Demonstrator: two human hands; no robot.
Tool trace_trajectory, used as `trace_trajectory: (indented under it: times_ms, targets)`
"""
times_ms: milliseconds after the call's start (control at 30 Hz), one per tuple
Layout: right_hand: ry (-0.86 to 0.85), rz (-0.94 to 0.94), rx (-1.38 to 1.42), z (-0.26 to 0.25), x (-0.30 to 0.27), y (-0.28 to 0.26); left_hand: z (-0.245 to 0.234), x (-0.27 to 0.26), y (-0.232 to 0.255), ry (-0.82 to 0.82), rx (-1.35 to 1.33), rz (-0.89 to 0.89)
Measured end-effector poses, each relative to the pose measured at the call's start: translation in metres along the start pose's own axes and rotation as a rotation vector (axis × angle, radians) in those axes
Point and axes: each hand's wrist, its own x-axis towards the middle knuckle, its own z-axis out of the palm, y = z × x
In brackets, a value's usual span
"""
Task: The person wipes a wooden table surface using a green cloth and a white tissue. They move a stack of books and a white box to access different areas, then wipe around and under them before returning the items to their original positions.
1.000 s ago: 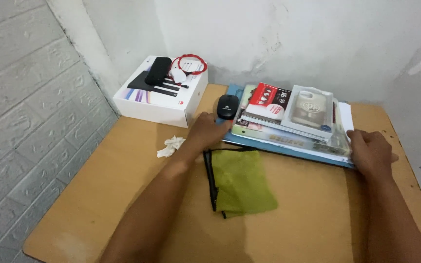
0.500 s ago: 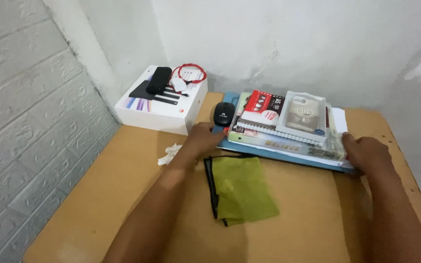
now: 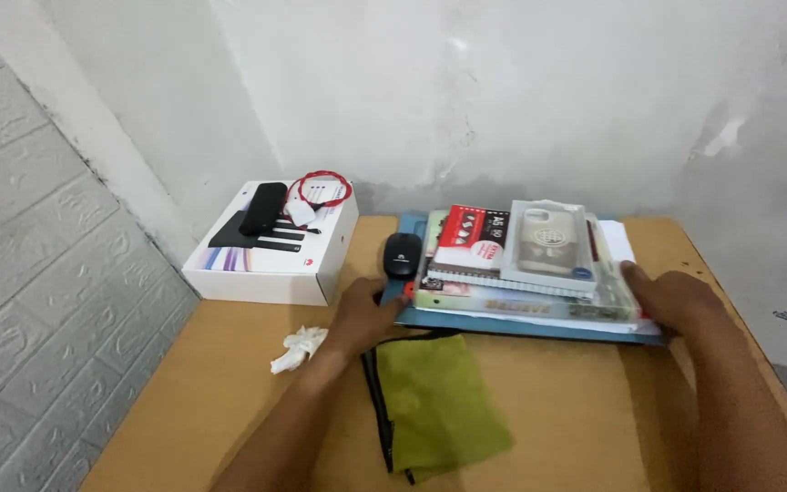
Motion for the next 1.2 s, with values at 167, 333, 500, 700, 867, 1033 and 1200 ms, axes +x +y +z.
trace_trajectory:
  times_ms: [167, 333, 500, 700, 867, 1033, 1200]
  targets:
    - [0.027, 0.052, 0.063, -0.009, 0.013, 0.04, 0.033, 0.015, -0.003, -0.028, 0.086, 0.091]
    - [0.079, 0.119, 0.161, -0.012, 0.035, 0.086, 0.056, 0.016, 0.017, -0.057, 0.179, 0.098]
    - [0.087, 0.05, 0.01, -0.014, 0.052, 0.108, 0.065, 0.015, 0.024, -0.059, 0.147, 0.164]
    - [0.152, 0.119, -0.144, -0.003, 0.064, 0.111, 0.063, 0.006, 0.03, -0.037, 0.106, 0.153]
    - [0.222, 0.077, -0.176, 0.008, 0.111, 0.137, 0.064, 0.003, 0.03, -0.019, 0.118, 0.167]
    - [0.194, 0.121, 0.571, 0.015, 0.161, 0.147, 0.013, -0.015, 0.052, -0.096, -0.12, 0.345]
    - [0.536, -0.255, 0.107, -0.041, 0.044, 0.069, -0.062, 0.025, 0.014, 0.314, -0.317, 0.35]
